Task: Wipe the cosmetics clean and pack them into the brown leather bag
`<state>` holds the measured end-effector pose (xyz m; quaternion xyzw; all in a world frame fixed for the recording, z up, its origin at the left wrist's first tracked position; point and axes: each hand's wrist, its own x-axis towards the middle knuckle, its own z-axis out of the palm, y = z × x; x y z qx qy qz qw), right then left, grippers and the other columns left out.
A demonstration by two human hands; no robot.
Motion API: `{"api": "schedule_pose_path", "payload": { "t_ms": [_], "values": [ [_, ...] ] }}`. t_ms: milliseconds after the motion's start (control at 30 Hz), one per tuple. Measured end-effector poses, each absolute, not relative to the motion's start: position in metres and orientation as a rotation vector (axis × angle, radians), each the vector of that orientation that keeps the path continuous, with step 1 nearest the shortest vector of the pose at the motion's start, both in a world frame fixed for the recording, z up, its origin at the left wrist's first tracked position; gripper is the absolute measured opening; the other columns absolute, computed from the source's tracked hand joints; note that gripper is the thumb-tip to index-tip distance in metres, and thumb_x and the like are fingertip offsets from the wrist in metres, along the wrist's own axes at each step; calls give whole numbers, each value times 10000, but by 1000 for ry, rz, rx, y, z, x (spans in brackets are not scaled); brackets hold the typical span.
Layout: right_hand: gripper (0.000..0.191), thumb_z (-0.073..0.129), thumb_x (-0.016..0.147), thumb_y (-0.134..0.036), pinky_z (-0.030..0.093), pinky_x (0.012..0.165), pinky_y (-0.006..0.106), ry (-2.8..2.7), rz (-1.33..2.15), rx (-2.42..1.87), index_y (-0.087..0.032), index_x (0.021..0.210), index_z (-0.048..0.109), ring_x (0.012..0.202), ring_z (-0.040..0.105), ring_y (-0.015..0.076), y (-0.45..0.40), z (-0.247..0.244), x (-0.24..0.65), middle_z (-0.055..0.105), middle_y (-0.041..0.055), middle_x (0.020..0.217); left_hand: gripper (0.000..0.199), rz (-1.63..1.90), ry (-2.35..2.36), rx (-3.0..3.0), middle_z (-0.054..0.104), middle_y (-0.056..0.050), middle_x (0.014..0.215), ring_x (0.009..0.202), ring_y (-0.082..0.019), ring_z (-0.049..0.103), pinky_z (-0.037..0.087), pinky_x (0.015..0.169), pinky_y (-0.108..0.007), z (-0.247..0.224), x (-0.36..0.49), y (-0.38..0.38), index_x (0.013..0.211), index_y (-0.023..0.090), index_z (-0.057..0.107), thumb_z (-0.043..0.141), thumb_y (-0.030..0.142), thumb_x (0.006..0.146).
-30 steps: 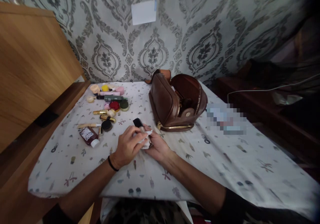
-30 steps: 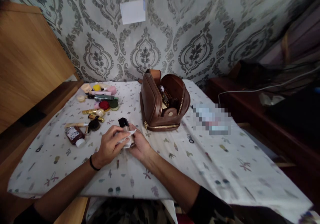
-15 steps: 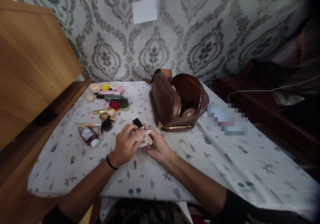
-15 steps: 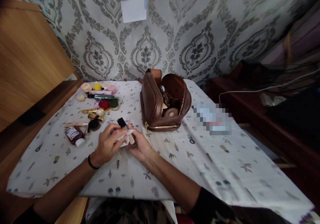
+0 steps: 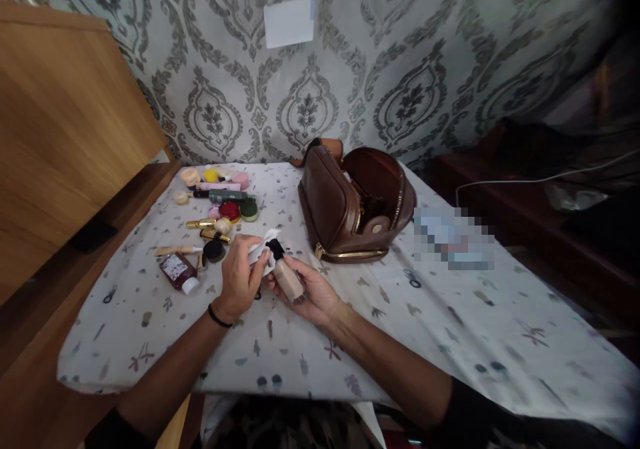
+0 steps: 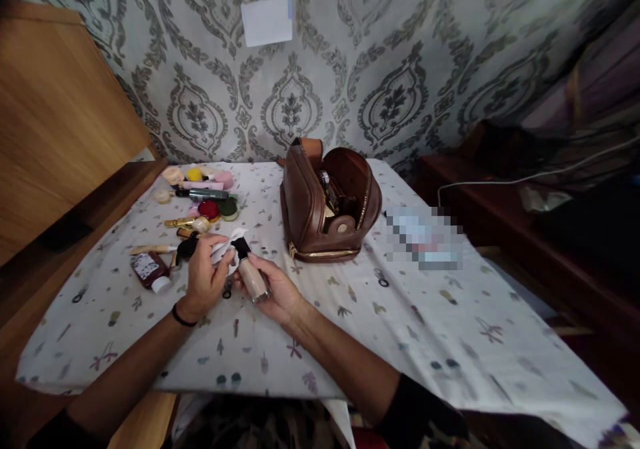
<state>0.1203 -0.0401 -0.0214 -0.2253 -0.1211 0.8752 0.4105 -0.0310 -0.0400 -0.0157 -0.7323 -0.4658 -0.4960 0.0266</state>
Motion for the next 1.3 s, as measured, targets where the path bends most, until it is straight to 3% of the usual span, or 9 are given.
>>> {"api": "schedule_pose_path", "payload": {
  "t_ms": [233, 433, 567, 767, 933, 1033, 1167, 1300],
  "values": [
    [90, 657, 841, -203, 519, 568, 226, -195, 2141, -605, -169, 758, 663, 587, 622, 122, -40, -19, 119, 672, -11, 653, 136, -1442, -1405, -2317, 564, -55, 943, 919, -195, 567, 478, 807, -325, -12, -29, -40, 1066, 192, 541, 508, 255, 950],
    [85, 650, 844, -195, 506, 558, 211, -129, 2099, -597, -152, 776, 678, 556, 610, 113, -34, -19, 119, 695, -3, 672, 185, -1299, -1241, -2424, 563, -77, 969, 905, -197, 566, 482, 762, -310, -17, -22, -51, 1112, 188, 569, 511, 237, 944],
    [260, 606, 888, -301, 485, 506, 224, -120, 2193, -642, -141, 687, 648, 508, 594, 130, -30, -19, 127, 664, 15, 589, 167, -1213, -986, -2503, 583, -70, 928, 819, -180, 551, 469, 683, -285, -17, -8, -62, 1075, 198, 607, 526, 233, 933],
    [442, 411, 989, -367, 531, 593, 229, -177, 2186, -693, -119, 733, 673, 571, 641, 136, -27, -16, 132, 690, 46, 631, 109, -1141, -809, -2499, 586, -63, 875, 784, -169, 537, 485, 682, -275, -13, 3, -68, 966, 179, 632, 530, 193, 928],
    [331, 576, 915, -376, 506, 499, 231, -161, 2243, -631, -129, 708, 652, 498, 602, 137, -30, -19, 128, 655, 23, 561, 142, -1185, -1008, -2454, 571, -80, 954, 847, -194, 542, 480, 701, -297, -15, -7, -60, 1025, 194, 628, 558, 259, 921],
    [175, 710, 829, -274, 508, 519, 208, -138, 2214, -525, -138, 739, 645, 531, 614, 115, -33, -19, 125, 678, -2, 617, 174, -1214, -1194, -2369, 537, -82, 1015, 921, -203, 546, 486, 773, -319, -13, -18, -53, 1070, 202, 617, 544, 276, 930],
    [95, 685, 848, -216, 546, 598, 236, -162, 2224, -524, -125, 867, 665, 633, 661, 132, -38, -17, 122, 720, 28, 742, 168, -1356, -1418, -2233, 504, -76, 1017, 965, -202, 540, 474, 859, -345, -10, -30, -42, 1063, 182, 595, 517, 272, 946],
    [117, 599, 909, -227, 551, 585, 244, -163, 2230, -580, -132, 887, 664, 608, 657, 141, -38, -17, 121, 713, 30, 723, 168, -1405, -1463, -2221, 509, -74, 995, 974, -208, 537, 471, 865, -350, -13, -33, -38, 1074, 172, 565, 501, 270, 953]
  ]
}}
